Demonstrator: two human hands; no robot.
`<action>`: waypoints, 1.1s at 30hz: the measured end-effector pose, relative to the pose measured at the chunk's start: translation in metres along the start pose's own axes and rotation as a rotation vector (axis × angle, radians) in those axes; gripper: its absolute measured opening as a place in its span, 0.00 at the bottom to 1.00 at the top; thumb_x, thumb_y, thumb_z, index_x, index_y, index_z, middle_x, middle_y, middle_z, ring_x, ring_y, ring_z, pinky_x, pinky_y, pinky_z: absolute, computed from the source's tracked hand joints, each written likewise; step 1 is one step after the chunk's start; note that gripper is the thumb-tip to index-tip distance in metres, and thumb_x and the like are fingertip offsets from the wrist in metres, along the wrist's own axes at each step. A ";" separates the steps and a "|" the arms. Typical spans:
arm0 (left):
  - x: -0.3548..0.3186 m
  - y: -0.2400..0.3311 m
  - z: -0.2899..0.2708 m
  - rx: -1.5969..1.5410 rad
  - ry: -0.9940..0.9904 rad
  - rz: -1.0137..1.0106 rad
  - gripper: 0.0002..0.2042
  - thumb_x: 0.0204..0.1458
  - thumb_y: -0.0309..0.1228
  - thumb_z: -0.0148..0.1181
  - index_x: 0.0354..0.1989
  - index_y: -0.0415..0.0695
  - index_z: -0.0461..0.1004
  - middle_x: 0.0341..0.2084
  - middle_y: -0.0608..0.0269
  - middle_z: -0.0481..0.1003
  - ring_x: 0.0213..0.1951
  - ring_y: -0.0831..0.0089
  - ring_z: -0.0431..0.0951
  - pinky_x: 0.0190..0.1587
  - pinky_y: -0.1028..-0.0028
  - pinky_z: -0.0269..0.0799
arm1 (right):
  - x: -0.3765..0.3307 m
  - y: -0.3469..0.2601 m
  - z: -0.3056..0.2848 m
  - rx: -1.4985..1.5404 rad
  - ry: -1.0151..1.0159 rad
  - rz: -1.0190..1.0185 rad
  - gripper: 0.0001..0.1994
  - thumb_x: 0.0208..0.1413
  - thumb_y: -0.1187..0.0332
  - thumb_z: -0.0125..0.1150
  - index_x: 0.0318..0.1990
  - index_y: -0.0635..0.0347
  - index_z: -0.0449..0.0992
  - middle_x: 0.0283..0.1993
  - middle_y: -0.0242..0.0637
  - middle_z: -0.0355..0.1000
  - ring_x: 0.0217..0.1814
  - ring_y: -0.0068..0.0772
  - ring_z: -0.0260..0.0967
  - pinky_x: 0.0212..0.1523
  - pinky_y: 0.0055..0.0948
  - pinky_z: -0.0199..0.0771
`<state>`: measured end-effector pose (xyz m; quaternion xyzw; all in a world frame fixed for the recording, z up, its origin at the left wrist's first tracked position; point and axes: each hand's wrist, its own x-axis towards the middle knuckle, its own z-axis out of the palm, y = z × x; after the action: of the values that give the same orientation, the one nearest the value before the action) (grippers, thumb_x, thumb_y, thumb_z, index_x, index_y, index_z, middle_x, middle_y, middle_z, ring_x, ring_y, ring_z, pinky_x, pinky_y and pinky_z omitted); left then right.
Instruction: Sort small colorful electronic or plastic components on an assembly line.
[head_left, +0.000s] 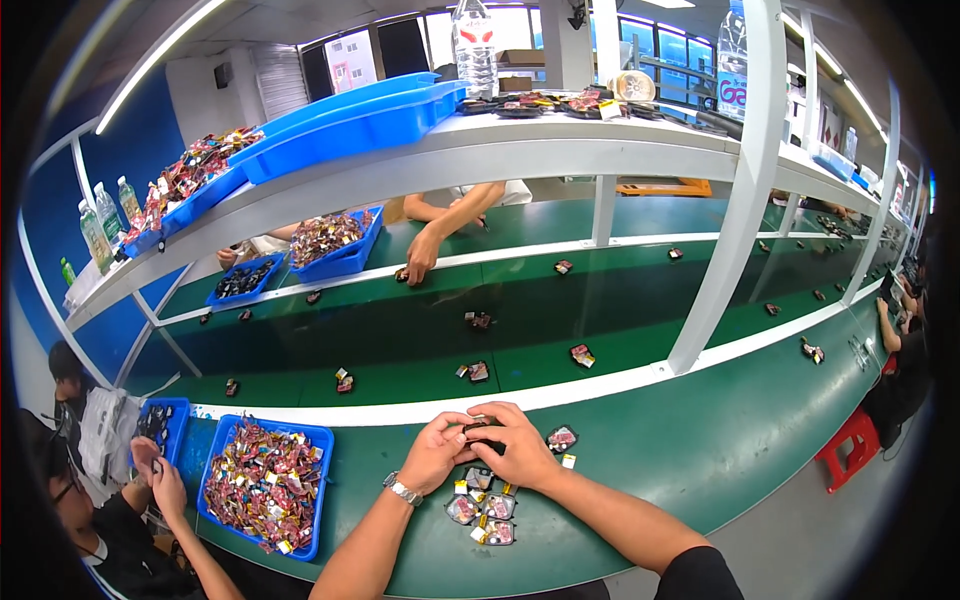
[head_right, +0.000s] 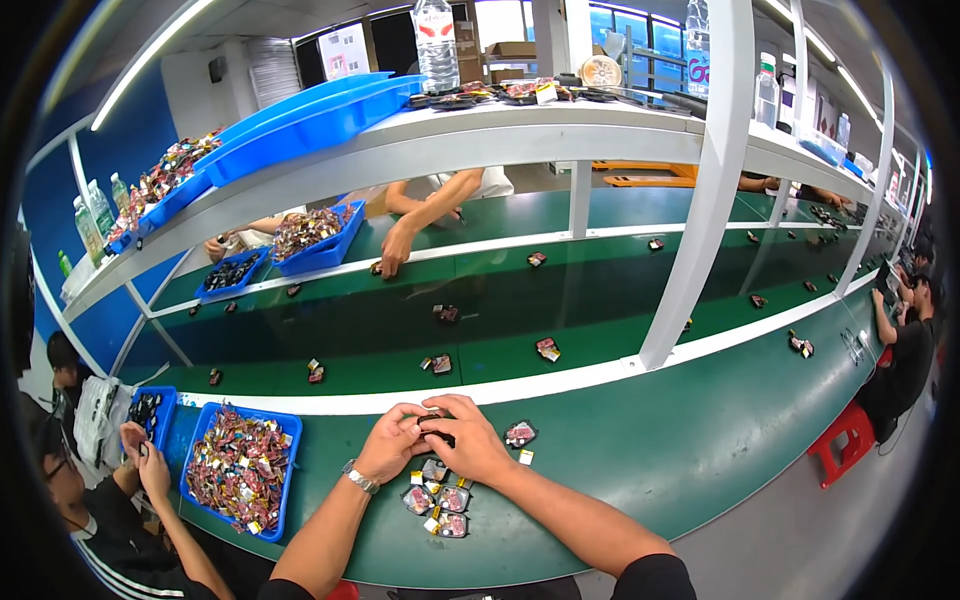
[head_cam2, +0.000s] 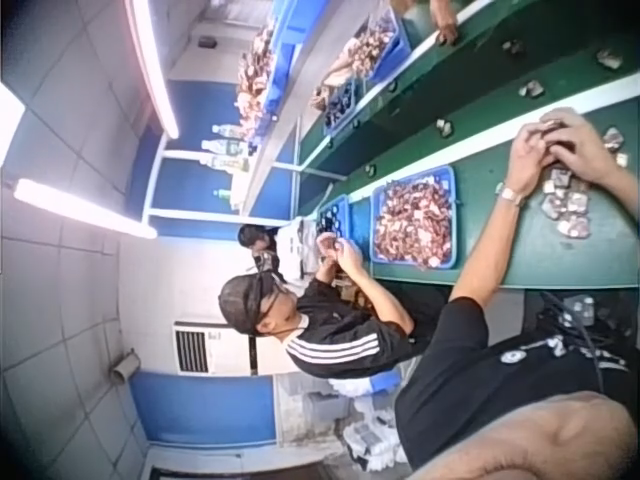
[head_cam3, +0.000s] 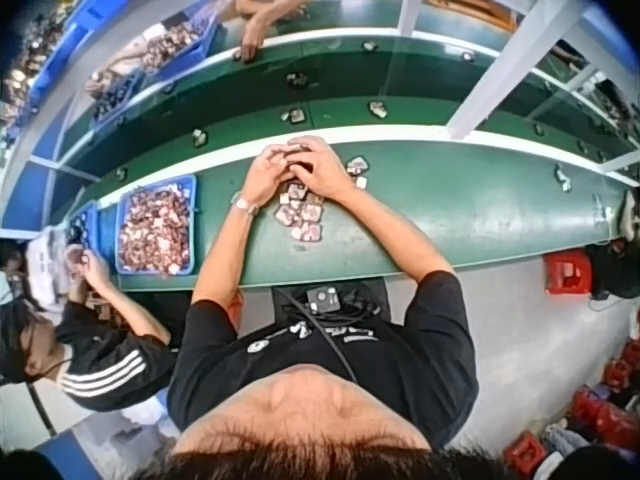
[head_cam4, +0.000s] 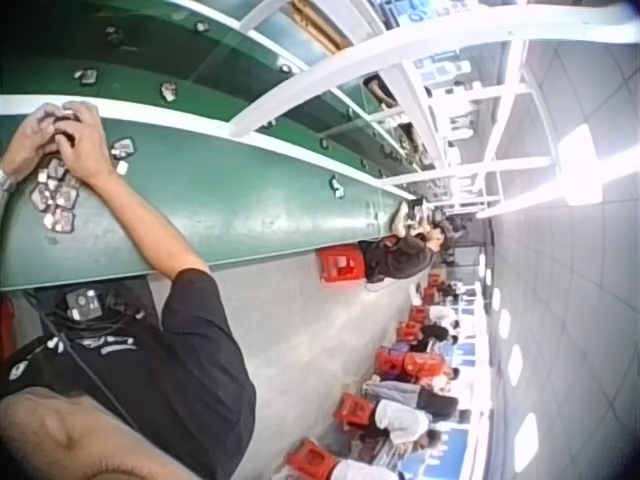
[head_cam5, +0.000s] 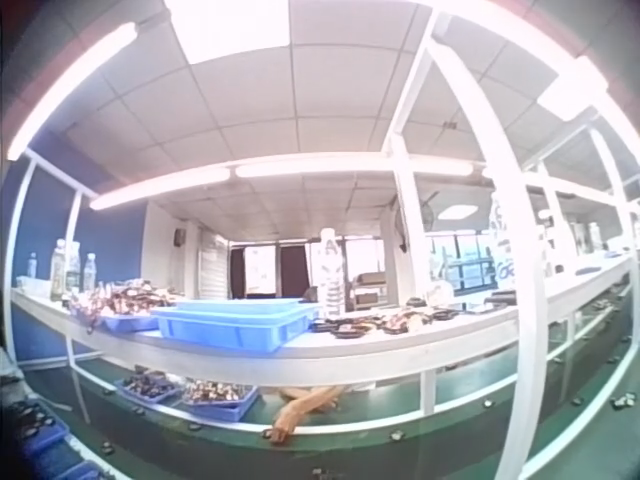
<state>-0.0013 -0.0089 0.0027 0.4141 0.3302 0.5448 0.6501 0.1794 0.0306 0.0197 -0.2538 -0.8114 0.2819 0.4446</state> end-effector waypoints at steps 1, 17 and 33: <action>0.000 0.000 -0.002 0.002 -0.003 -0.001 0.11 0.61 0.27 0.53 0.51 0.42 0.64 0.51 0.54 0.73 0.52 0.68 0.75 0.54 0.68 0.76 | 0.001 -0.001 0.000 -0.036 0.020 -0.020 0.09 0.47 0.74 0.66 0.38 0.58 0.81 0.53 0.36 0.71 0.57 0.41 0.66 0.55 0.35 0.71; 0.001 -0.002 -0.002 -0.007 0.052 0.040 0.11 0.62 0.24 0.50 0.52 0.42 0.62 0.49 0.54 0.74 0.51 0.68 0.75 0.54 0.66 0.75 | 0.000 -0.002 0.004 0.010 -0.003 0.030 0.10 0.50 0.73 0.63 0.41 0.58 0.80 0.59 0.41 0.68 0.62 0.45 0.63 0.60 0.39 0.66; 0.000 -0.001 0.001 0.017 0.066 -0.016 0.12 0.63 0.24 0.48 0.53 0.41 0.62 0.47 0.56 0.74 0.50 0.70 0.76 0.54 0.67 0.75 | 0.005 -0.008 0.002 -0.283 0.111 -0.198 0.10 0.42 0.77 0.66 0.35 0.60 0.77 0.38 0.35 0.70 0.39 0.39 0.69 0.37 0.31 0.73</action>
<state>0.0000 -0.0093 0.0017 0.3987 0.3593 0.5501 0.6398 0.1738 0.0278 0.0276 -0.2478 -0.8383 0.1054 0.4741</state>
